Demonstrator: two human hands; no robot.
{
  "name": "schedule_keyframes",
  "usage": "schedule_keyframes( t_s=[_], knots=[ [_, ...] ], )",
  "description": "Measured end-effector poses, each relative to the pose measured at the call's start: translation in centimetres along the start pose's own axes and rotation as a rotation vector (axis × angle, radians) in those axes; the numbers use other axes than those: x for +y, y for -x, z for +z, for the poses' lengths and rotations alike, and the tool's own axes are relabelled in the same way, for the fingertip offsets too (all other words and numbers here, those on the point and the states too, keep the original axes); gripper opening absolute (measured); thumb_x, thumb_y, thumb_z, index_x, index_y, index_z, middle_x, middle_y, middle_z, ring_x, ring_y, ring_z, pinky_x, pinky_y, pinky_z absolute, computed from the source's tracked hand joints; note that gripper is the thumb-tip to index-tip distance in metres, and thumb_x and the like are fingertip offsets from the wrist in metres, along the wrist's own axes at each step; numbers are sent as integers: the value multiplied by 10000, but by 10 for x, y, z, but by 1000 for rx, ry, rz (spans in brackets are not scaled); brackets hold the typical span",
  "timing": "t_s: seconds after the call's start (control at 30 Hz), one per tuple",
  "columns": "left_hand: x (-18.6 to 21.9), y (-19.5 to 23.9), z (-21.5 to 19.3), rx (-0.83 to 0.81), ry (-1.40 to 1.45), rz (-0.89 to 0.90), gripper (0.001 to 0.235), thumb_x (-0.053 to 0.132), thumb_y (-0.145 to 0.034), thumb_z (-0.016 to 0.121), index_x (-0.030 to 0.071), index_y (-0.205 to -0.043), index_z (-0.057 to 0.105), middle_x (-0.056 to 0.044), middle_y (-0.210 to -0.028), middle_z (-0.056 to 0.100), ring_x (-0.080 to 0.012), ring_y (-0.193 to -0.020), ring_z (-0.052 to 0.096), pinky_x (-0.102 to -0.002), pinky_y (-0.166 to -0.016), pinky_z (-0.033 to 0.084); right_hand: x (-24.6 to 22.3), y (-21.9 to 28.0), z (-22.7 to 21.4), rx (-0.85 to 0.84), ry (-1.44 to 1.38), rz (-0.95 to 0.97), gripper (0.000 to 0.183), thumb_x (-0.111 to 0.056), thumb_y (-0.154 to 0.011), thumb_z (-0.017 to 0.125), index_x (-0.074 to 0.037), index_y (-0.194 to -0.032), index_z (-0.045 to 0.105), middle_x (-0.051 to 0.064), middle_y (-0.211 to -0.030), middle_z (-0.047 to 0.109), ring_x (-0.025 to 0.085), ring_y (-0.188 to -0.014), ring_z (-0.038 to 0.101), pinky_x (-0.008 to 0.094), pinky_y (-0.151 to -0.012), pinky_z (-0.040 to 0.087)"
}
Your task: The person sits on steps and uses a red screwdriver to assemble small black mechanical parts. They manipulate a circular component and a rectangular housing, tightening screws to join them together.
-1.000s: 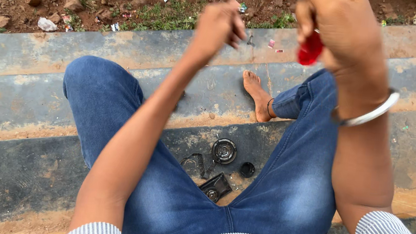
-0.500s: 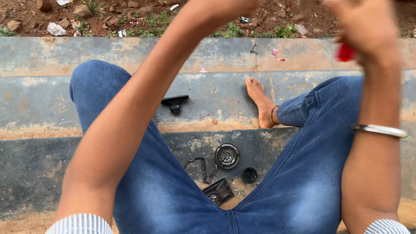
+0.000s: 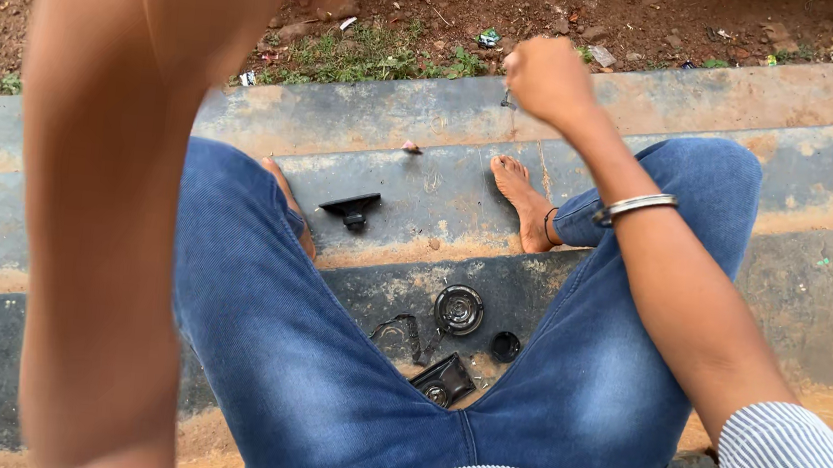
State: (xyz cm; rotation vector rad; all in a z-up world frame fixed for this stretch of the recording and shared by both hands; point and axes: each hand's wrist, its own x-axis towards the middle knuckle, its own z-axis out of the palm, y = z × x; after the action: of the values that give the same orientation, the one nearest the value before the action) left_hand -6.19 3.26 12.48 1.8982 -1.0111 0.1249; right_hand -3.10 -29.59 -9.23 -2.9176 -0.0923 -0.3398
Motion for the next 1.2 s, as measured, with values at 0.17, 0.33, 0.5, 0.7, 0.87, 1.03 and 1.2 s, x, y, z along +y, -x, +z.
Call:
schedule_keyframes(
  t_s=[0.17,0.33,0.5,0.7,0.87,1.03,1.2],
  knots=[
    [-4,69,-4,-306,11,-412,574,230,-985,702,157,-1449,373,-134,-1005,680,-254,-832,669,-400,-732,536,34,-10,-22,56,-518,386,248,-7,-949,561,-90,-862,778,94,-765,753,146,-594,686,334,-489,527],
    [-3,103,1,-247,-1031,-408,1277,320,-632,924,234,-1585,78,-261,-1611,226,-534,-1418,277,-766,-937,378,16,7,-76,221,-664,193,261,11,-1047,544,-57,-879,731,37,-803,734,48,-654,693,236,-480,516],
    [-42,109,0,33,-910,-314,1069,282,-874,873,191,-1679,176,-242,-1625,271,-509,-1443,320,-778,-1024,328,-23,37,-137,226,-757,46,292,-71,-1160,523,-52,-961,735,17,-845,725,41,-591,573,212,-500,470],
    [-108,15,87,-27,-212,127,879,188,-1012,805,114,-1662,218,-190,-1643,365,-370,-1547,359,-494,-1299,315,-74,51,-200,263,-759,-40,312,-74,-1172,476,-37,-957,699,35,-802,679,21,-539,484,209,-487,425],
    [-122,-34,158,-55,150,300,1060,297,-836,899,3,-1553,175,-325,-1571,327,-379,-1365,486,-514,-1119,387,-101,64,-230,195,-969,-138,279,-57,-1208,459,-19,-976,608,83,-964,720,23,-539,502,189,-504,429],
    [-127,-30,168,-207,357,-1,282,226,-1014,673,35,-1216,622,-101,-858,753,-163,-771,764,-351,-746,600,-67,78,-226,215,-936,-45,279,-57,-1239,467,-13,-1012,624,100,-1023,721,54,-577,484,209,-547,415],
    [-174,-27,134,-107,423,-290,251,239,-992,653,0,-926,694,-42,-855,753,-110,-579,689,-284,-544,570,31,88,-189,320,-1223,186,381,-142,-1240,485,-111,-865,551,11,-765,544,96,-615,421,233,-615,384]
  ],
)
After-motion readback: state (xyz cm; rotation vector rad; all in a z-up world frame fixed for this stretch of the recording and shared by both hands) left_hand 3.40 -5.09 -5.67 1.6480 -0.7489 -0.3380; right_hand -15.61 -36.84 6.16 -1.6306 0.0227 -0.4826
